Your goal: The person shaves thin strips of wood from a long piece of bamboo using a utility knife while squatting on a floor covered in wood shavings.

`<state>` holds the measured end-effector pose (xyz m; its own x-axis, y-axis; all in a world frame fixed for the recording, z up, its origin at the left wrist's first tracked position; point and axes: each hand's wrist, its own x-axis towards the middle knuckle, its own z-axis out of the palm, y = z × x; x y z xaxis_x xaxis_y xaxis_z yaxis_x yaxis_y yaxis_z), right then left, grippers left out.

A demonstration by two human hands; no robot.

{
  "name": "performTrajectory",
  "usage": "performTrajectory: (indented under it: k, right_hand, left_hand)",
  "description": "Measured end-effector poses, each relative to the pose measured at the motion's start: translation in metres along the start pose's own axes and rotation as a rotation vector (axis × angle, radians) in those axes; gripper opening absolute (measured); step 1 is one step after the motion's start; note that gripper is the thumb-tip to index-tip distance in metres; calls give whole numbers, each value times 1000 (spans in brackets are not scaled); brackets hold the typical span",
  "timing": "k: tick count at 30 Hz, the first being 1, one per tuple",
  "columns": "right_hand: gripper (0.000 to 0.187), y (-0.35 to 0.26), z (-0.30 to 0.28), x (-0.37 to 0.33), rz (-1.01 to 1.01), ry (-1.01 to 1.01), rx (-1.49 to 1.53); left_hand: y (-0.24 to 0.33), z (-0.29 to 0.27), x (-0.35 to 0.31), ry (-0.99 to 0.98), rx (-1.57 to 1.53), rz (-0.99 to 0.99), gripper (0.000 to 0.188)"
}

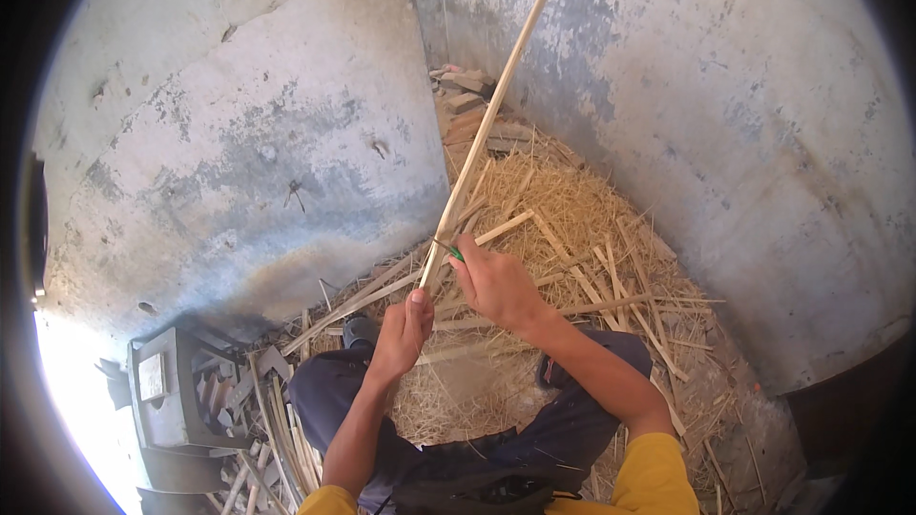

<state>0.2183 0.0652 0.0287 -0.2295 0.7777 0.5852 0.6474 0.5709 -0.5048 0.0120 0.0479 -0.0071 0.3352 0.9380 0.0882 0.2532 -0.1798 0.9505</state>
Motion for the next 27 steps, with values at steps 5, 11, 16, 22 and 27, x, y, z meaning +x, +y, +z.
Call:
performTrajectory:
  k: [5, 11, 16, 22, 27]
  right_hand:
    - [19, -6, -1, 0, 29, 0, -11]
    - [18, -4, -2, 1, 22, 16, -28]
    - [18, -3, -3, 2, 5, 18, -31]
    - [19, -5, -2, 4, 23, -4, -71]
    - [23, -4, 3, 7, 64, -28, -105]
  left_hand:
    - [0, -1, -1, 5, 9, 2, 64]
    - [2, -1, -2, 6, 7, 3, 64]
    - [-1, -1, -1, 5, 1, 9, 63]
    - [-4, -1, -1, 1, -27, -16, 62]
    - [-5, 11, -2, 138, 115, 26, 59]
